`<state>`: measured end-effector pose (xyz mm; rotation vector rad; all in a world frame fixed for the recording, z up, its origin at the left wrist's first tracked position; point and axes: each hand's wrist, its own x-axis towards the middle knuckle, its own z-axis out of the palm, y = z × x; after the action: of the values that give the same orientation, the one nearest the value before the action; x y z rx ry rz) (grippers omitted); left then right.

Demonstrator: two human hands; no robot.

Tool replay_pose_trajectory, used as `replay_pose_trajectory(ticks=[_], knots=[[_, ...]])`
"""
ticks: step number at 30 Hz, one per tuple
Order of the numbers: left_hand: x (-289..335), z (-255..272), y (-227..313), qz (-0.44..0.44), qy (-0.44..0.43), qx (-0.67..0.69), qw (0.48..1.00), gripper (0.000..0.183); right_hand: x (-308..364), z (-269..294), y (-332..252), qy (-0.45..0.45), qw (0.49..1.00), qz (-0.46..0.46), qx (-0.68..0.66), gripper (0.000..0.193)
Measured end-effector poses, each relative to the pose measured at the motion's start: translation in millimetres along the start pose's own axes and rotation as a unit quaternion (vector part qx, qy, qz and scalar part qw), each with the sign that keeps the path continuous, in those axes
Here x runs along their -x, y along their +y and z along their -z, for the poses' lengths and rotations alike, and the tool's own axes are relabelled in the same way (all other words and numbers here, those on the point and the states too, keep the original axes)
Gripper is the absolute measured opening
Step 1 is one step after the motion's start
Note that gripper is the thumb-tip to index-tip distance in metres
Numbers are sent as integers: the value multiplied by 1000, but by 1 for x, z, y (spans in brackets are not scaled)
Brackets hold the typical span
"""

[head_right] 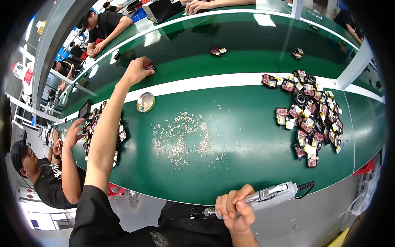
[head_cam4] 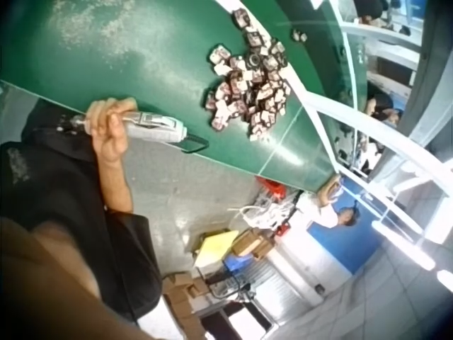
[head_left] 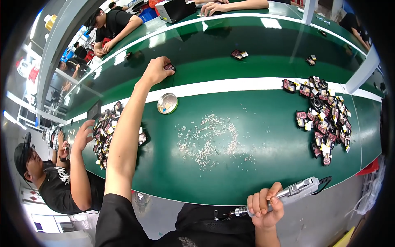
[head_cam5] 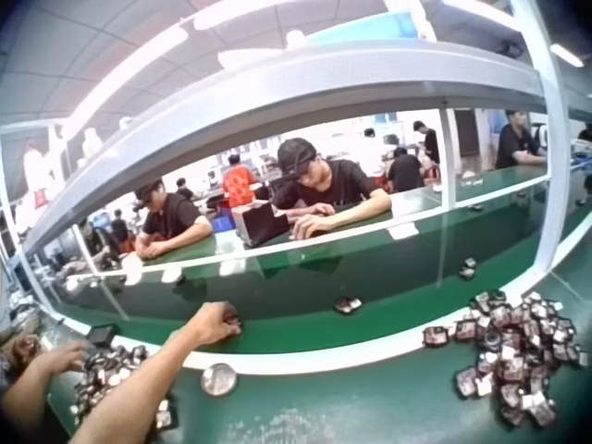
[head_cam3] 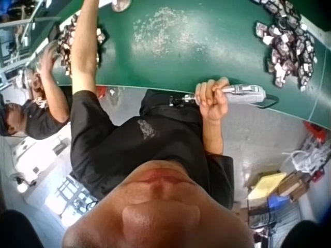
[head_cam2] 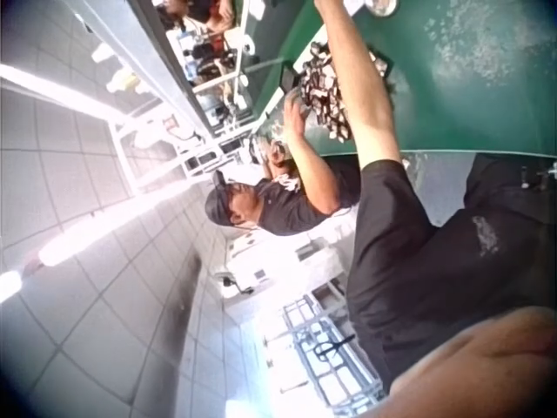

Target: Assembling small electronic components using an electric screwdriver on a factory assembly line.

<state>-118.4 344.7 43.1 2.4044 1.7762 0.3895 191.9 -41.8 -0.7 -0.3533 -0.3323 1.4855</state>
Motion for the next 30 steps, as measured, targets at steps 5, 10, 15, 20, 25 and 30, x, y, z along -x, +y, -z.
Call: replay_pose_trajectory(ticks=[5,10,15,20,25,30], knots=[[11,0,0,-29,38,13,999,40,3,-3,0,0,1000,3,5,8],[44,4,49,-57,40,142,987,40,6,-2,-2,6,1000,3,12,8],[158,2,165,-265,-49,221,937,45,5,4,-3,-11,1000,7,-8,8],[255,-14,210,-340,-145,231,900,57,15,0,-1,-21,999,-14,-25,8],[272,-26,218,-356,-127,200,904,54,30,1,2,-29,999,-27,-33,8],[278,-31,217,-333,-111,238,906,49,35,1,12,-14,999,-39,-21,5]])
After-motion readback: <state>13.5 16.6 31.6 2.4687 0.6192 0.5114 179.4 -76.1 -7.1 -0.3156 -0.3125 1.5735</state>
